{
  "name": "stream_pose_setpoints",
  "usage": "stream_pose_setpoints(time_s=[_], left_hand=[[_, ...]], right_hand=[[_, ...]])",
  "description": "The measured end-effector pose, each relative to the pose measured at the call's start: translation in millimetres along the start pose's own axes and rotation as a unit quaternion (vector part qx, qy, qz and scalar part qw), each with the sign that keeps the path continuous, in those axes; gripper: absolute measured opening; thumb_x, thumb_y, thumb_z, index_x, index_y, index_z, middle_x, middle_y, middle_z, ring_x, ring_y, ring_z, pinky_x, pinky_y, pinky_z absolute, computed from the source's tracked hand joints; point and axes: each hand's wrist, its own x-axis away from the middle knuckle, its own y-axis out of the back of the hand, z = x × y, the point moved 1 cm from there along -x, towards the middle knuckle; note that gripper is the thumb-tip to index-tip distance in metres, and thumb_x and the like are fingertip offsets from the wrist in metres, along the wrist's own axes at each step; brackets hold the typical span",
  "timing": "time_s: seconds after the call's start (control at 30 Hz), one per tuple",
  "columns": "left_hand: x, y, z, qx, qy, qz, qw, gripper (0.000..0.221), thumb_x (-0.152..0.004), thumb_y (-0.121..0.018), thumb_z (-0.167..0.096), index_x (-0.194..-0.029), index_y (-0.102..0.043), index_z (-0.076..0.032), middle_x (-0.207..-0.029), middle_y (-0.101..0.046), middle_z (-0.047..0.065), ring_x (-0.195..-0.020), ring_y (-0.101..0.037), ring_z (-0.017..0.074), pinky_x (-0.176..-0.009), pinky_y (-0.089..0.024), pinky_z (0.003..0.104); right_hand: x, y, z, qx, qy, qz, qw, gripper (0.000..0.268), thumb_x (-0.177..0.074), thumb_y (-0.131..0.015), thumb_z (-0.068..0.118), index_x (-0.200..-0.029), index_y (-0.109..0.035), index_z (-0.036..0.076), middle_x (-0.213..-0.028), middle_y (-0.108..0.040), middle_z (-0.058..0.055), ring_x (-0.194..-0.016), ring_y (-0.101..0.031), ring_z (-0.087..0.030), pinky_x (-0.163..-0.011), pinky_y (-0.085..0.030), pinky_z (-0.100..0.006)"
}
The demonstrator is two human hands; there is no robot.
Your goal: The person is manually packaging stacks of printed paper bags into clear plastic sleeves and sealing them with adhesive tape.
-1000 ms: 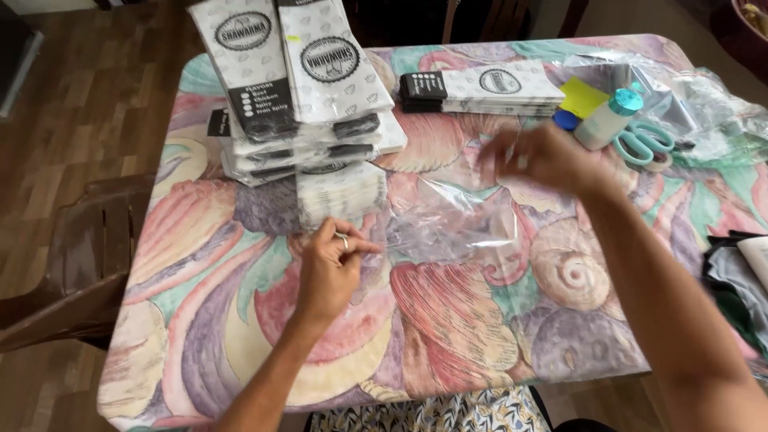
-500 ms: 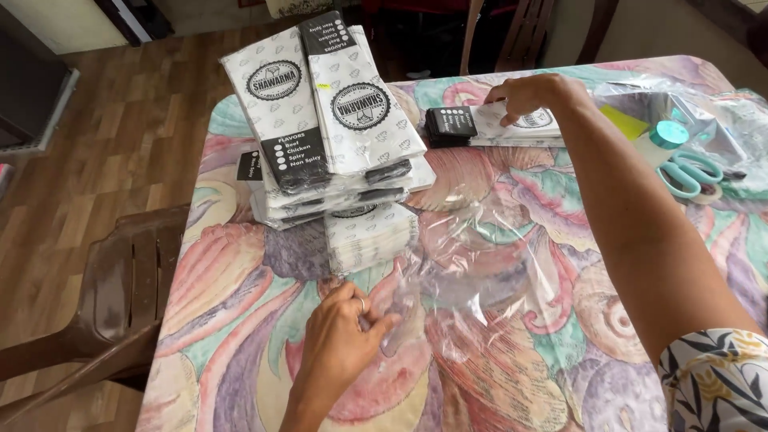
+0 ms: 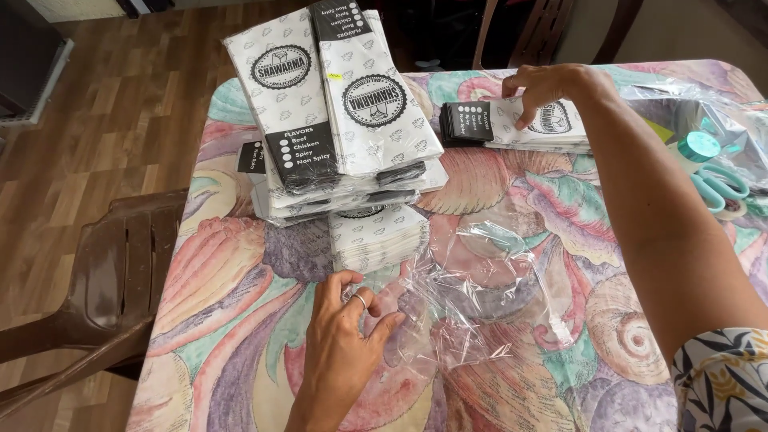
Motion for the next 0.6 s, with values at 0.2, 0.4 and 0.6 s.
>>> stream_pose_setpoints(time_s=[0.2,0.4,0.6], left_hand=[[0,-4,2,0.017,-0.001,0.013,1.000,0.028,-0.083,-0.082,-0.039,-0.093,-0.063,-0.021,-0.113,-0.060,-0.004,-0.103,-0.068,0.0161,-0.084,-0.065,0.039],[1,26,-32,-0.153,-0.157,-0.278,0.935,0.079,-0.078,-0.062,-0.078,-0.110,-0.066,-0.006,-0.105,-0.069,0.013,-0.091,-0.062,0.0265,-0.067,-0.054,0.037],[-12,31,-111,0.122,-0.312,-0.281,0.899,0.032,-0.093,-0.076,-0.027,-0.105,-0.064,0.001,-0.102,-0.064,0.014,-0.097,-0.063,0.0319,-0.087,-0.052,0.041]], right_hand=[[15,6,-1,-0.050,0.026,-0.021,0.998,0.078,-0.077,-0.086,0.007,-0.147,-0.056,0.023,-0.137,-0.068,-0.009,-0.122,-0.059,-0.033,-0.101,-0.043,-0.047],[102,19,-18,-0.040,0.078,-0.207,0.974,0.056,-0.068,-0.096,0.022,-0.118,-0.077,0.009,-0.101,-0.076,-0.012,-0.090,-0.065,-0.029,-0.079,-0.046,-0.039],[233,-49,-14,-0.590,0.305,-0.370,0.650,0.047,-0.070,-0.093,0.005,-0.108,-0.066,0.012,-0.119,-0.076,0.000,-0.119,-0.081,-0.018,-0.104,-0.075,-0.029]])
